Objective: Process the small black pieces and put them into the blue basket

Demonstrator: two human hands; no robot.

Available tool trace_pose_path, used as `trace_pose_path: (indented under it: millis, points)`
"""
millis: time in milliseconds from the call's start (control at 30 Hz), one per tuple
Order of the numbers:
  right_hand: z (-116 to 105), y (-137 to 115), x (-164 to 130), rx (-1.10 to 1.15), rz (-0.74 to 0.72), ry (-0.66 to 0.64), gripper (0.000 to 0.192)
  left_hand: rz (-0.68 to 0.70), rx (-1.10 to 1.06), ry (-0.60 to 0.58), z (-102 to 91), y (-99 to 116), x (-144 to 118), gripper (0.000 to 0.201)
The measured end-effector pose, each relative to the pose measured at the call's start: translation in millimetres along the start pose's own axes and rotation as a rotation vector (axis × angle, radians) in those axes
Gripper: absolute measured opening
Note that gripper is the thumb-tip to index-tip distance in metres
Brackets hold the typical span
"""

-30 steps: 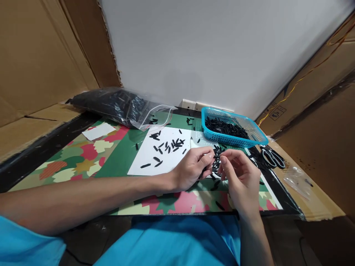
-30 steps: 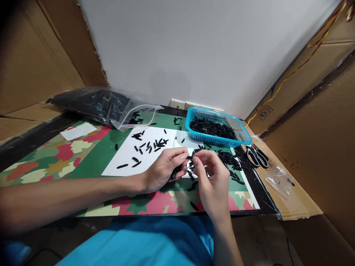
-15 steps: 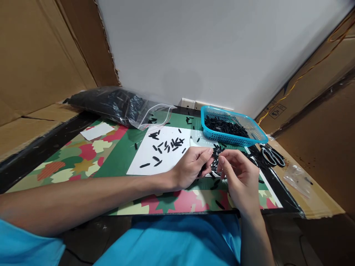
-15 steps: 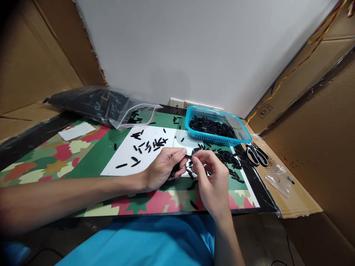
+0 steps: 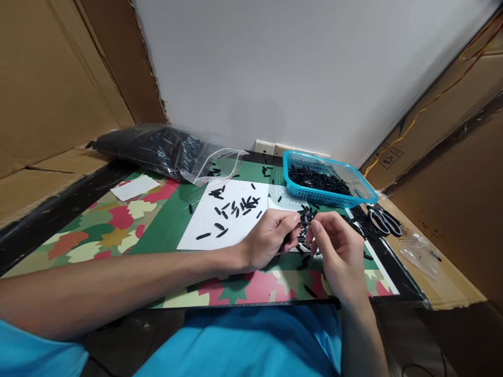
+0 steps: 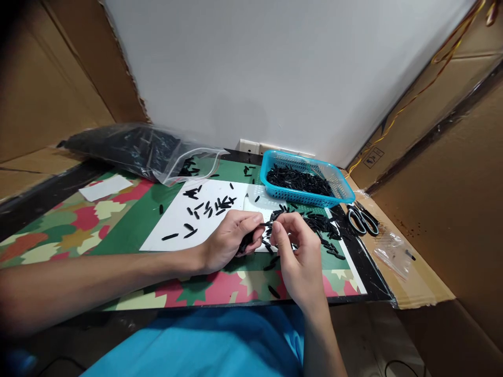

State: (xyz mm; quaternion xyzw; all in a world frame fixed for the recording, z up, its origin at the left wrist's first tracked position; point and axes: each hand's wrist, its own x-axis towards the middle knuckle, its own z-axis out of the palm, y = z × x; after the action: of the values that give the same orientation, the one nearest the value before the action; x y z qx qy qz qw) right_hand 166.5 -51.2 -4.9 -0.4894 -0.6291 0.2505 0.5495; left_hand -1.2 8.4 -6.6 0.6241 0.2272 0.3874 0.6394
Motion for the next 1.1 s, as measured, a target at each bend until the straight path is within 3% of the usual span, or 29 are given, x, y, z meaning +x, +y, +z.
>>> trace_pose_path:
  millis: [167, 267, 500, 1100]
  points:
    - [-9, 0, 4, -0.256, -0.183, 0.114, 0.015, 0.001, -0.027, 0.001, -1.0, -1, 1, 0.05]
    - [-9, 5, 5, -0.256, -0.23, 0.127, 0.013, 0.009, -0.044, -0.007, -1.1, -2, 1, 0.049]
    - [-4, 15, 3, -0.166, -0.203, 0.001, 0.01, 0.076, 0.023, -0.02, 0.6, -1, -2, 0.046]
    - [-9, 11, 4, -0.113, -0.153, -0.009, 0.008, 0.111, 0.057, -0.004, 2.2, 1, -3, 0.04]
